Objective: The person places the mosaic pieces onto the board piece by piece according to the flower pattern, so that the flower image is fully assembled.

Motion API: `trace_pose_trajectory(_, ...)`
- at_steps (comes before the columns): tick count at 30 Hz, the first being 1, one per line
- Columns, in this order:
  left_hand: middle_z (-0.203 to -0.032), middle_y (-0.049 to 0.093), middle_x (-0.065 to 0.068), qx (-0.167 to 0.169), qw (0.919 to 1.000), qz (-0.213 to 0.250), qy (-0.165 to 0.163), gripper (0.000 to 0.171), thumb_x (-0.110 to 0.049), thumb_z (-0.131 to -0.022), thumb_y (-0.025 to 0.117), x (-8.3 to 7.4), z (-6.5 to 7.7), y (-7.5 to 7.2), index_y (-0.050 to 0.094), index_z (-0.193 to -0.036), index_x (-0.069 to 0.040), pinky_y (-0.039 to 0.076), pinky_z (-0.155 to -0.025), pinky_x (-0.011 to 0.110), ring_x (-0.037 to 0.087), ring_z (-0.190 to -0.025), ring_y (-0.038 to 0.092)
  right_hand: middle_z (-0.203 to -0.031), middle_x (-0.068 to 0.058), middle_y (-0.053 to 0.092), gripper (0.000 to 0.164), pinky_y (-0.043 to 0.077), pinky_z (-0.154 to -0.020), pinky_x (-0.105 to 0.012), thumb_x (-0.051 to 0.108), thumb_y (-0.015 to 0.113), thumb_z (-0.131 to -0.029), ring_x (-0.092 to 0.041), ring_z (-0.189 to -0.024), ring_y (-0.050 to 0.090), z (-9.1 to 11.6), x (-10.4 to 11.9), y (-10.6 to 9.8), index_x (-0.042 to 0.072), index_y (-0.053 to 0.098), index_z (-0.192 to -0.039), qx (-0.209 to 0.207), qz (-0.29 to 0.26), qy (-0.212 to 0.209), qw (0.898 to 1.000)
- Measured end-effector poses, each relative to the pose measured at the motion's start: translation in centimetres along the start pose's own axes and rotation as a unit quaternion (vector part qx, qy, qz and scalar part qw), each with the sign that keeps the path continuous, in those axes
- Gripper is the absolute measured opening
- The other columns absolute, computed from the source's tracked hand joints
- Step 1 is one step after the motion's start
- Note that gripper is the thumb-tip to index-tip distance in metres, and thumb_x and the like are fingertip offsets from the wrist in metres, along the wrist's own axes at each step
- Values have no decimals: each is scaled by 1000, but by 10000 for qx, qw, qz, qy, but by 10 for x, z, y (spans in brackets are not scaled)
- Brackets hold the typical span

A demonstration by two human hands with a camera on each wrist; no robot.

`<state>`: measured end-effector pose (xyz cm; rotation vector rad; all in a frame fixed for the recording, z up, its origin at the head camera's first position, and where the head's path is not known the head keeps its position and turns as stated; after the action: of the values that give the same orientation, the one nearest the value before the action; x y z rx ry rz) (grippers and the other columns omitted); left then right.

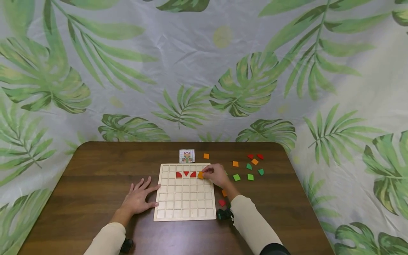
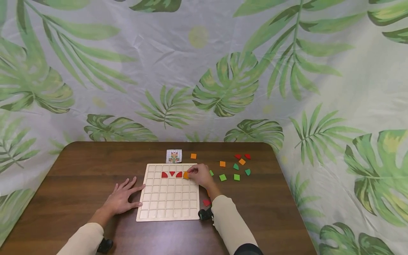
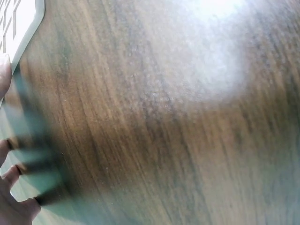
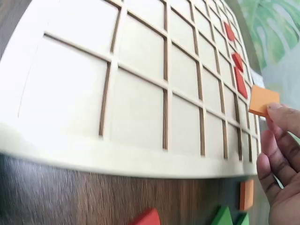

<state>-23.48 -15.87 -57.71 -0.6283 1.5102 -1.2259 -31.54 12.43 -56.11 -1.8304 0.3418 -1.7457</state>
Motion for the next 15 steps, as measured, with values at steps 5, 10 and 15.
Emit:
trace_pose_trajectory(5, -152, 31, 23, 12, 10000, 14, -32, 70, -51, -78, 73, -1, 0, 0, 54, -139, -21, 14, -105, 72, 48, -138, 25, -83, -2, 69, 6, 48, -63, -25, 8, 72, -86, -13, -68, 54, -3, 9, 12, 6, 76, -89, 18, 73, -101, 9999)
trace_pose_trajectory(10, -153, 30, 23, 78, 9999, 58, -98, 71, -52, -79, 72, -1, 0, -1, 54, -139, -21, 13, -106, 72, 48, -139, 23, -82, -3, 68, 5, 47, -63, -24, 7, 71, -86, -11, -67, 52, -6, 18, 23, 5, 75, -89, 81, 31, -219, 9997)
trace_pose_trajectory(15, -153, 30, 22, 88, 9999, 35, -98, 71, -53, -79, 72, -1, 0, 0, 54, -139, -21, 13, -106, 72, 48, -139, 24, -83, -5, 69, 5, 46, -62, -23, 4, 70, -86, -11, -66, 51, -9, 25, 34, 4, 75, -88, 205, 56, -352, 9992)
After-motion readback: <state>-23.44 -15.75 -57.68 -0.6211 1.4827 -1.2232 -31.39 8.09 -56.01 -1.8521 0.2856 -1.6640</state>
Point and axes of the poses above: each hand's wrist, its own z-axis away from the middle knuckle, its own y-axis out of the palm, x = y × z, the point moved 10 cm from there along -z, towards the middle knuckle
